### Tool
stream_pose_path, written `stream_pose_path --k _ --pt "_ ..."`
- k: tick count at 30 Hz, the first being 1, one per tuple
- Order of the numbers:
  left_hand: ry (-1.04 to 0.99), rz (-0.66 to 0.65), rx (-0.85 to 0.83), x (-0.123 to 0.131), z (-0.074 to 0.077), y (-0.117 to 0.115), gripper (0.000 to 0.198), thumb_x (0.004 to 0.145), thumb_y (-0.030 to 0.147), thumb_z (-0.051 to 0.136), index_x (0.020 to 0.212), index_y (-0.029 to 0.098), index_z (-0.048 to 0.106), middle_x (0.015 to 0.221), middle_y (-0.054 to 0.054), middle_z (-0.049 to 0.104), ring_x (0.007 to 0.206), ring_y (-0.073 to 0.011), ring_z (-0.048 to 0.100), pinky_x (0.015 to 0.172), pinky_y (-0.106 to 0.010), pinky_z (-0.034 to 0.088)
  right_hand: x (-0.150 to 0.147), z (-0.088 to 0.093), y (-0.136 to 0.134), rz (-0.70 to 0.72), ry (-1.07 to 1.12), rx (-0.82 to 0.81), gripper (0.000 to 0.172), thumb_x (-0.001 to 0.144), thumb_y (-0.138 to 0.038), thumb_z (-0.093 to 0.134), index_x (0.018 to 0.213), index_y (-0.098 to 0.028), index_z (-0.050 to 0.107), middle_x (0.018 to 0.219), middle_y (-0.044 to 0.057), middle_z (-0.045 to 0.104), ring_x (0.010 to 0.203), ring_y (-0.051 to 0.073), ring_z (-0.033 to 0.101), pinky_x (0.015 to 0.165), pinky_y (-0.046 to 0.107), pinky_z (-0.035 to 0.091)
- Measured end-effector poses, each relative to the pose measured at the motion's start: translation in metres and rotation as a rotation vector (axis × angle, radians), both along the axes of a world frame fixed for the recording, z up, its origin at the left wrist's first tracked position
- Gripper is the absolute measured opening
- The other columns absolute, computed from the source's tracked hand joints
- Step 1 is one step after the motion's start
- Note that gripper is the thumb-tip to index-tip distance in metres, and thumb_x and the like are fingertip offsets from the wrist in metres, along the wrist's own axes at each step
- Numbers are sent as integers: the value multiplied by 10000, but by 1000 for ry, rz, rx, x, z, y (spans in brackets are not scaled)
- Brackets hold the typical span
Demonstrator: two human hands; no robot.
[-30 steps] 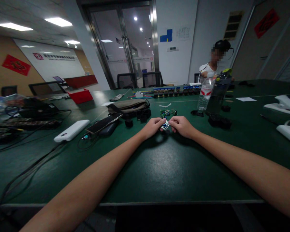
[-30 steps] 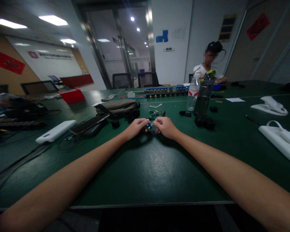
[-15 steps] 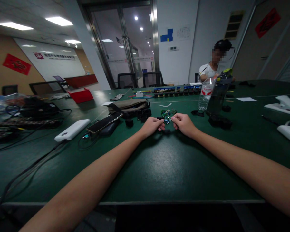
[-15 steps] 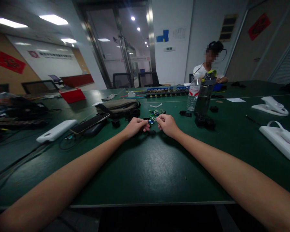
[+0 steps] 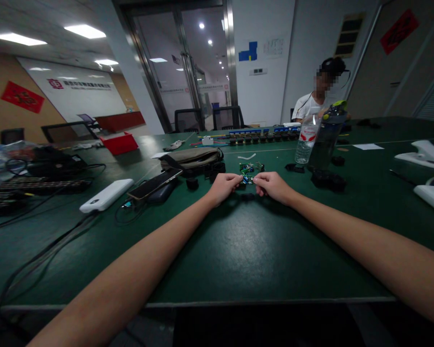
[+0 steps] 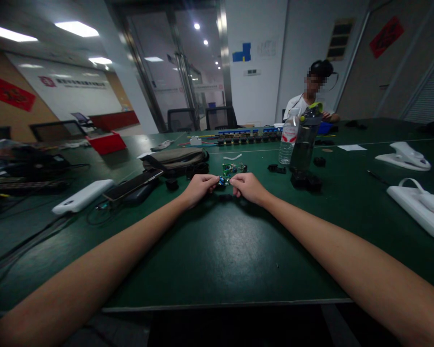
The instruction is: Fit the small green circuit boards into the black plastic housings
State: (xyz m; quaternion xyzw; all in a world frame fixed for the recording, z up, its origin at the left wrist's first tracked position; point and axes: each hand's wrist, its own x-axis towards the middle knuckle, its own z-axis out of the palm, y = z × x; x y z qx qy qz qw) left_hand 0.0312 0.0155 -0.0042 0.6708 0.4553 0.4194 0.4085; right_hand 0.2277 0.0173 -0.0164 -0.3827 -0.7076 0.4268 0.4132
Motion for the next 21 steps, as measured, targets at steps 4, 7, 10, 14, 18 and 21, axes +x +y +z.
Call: stream_pose_path --k 4,7,10,14,18,21 --pt "-7 -15 -5 0 0 0 422 685 550 691 630 138 618 569 30 522 530 -80 415 515 -226 306 1 0 0 4 0 12 342 786 -463 607 597 -180 573 508 -23 572 443 81 492 448 210 343" --pt "-11 -28 -7 1 0 -1 445 678 576 696 640 140 613 587 24 533 538 -81 423 516 -222 313 1 1 -1 0 22 -24 297 768 -428 634 622 -173 588 521 -22 582 448 81 501 445 208 342" --pt "-12 -35 -2 1 0 -1 455 685 589 686 645 143 607 597 22 537 538 -81 424 518 -222 317 0 2 -2 -28 51 -88 202 747 -353 658 696 -160 625 531 -24 597 449 83 509 435 201 338" --pt "-10 -31 11 2 0 -2 443 708 588 665 677 148 615 618 18 553 560 -88 441 535 -225 336 0 3 -3 -40 67 -129 136 738 -288 668 754 -154 651 539 -26 608 465 84 523 437 192 348" --pt "8 -39 11 2 1 -3 438 722 581 658 672 148 617 624 11 567 578 -97 458 548 -228 351 2 4 -3 -23 58 -126 153 753 -295 653 699 -153 650 545 -20 610 472 79 515 437 190 347" --pt "18 -52 12 2 1 -3 437 731 574 662 662 145 619 629 9 576 578 -95 462 549 -222 357 2 5 -3 -23 55 -128 188 752 -311 656 649 -156 629 538 -21 601 467 73 501 437 190 341"
